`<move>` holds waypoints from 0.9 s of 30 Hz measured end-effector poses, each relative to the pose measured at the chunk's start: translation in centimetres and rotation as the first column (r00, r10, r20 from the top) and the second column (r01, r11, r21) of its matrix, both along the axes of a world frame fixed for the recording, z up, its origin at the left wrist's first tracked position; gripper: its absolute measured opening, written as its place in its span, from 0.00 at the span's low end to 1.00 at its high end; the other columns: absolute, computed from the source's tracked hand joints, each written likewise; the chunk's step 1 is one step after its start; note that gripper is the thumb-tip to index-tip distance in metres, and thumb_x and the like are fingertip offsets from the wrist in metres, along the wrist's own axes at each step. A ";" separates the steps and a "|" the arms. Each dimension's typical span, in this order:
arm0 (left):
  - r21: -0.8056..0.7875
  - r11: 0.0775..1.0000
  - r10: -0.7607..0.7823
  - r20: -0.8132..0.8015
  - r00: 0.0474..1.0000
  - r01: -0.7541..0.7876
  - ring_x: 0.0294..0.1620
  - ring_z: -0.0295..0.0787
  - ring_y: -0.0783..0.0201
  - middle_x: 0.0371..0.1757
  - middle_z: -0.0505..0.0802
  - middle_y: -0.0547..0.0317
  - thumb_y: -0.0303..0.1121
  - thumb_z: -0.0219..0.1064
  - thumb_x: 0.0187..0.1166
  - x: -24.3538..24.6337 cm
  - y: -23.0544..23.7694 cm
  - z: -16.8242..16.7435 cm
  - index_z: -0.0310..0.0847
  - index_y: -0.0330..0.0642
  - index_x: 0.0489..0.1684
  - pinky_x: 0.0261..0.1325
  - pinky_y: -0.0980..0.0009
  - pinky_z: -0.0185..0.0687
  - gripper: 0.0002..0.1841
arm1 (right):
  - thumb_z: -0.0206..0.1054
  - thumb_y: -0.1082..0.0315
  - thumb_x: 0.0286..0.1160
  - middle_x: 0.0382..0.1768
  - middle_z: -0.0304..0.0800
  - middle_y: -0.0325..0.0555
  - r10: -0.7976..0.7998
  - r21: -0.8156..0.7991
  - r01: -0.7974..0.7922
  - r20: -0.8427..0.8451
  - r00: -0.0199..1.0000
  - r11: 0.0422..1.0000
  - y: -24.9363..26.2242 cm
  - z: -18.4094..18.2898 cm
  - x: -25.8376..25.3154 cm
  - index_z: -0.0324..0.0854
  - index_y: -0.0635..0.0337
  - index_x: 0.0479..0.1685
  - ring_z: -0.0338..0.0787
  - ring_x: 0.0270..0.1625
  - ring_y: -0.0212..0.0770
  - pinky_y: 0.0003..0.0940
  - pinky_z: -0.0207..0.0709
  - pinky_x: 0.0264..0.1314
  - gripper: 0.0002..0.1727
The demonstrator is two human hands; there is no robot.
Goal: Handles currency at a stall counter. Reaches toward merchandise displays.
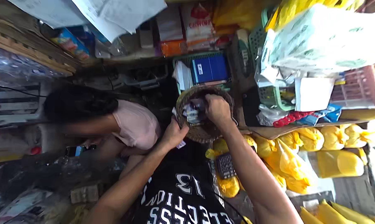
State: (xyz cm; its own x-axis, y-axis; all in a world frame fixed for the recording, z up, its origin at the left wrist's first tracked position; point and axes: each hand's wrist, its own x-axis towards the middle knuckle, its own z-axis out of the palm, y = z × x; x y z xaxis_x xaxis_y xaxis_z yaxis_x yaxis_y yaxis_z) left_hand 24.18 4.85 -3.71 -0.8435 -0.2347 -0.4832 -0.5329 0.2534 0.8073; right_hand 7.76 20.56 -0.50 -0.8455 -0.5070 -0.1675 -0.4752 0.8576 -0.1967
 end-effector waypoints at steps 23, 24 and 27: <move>0.187 0.980 0.081 -0.029 0.996 -0.074 0.60 0.90 0.52 0.60 0.90 0.42 0.45 0.68 0.78 -0.5 -0.8 0.5 0.65 0.36 0.80 0.66 0.49 0.85 0.34 | 0.66 0.67 0.72 0.59 0.93 0.49 0.012 -0.183 -0.035 -0.126 0.992 0.983 0.0 0.1 3.7 0.88 0.45 0.67 0.88 0.68 0.56 0.57 0.82 0.68 0.23; 0.227 0.970 0.097 -0.015 0.995 -0.091 0.58 0.90 0.52 0.58 0.91 0.42 0.45 0.67 0.79 -0.6 -0.9 1.0 0.68 0.35 0.78 0.64 0.49 0.85 0.31 | 0.66 0.67 0.73 0.58 0.94 0.49 -0.005 -0.236 -0.034 -0.161 0.987 0.971 0.3 0.6 3.8 0.87 0.44 0.70 0.89 0.66 0.56 0.57 0.82 0.68 0.23; 0.374 0.917 0.144 0.011 0.990 -0.138 0.47 0.93 0.55 0.49 0.93 0.44 0.42 0.63 0.84 -1.2 -1.3 2.6 0.75 0.32 0.68 0.54 0.54 0.90 0.23 | 0.65 0.63 0.76 0.50 0.96 0.42 -0.093 -0.466 -0.076 -0.329 0.940 0.881 1.5 2.5 3.8 0.93 0.43 0.56 0.91 0.60 0.49 0.52 0.85 0.64 0.15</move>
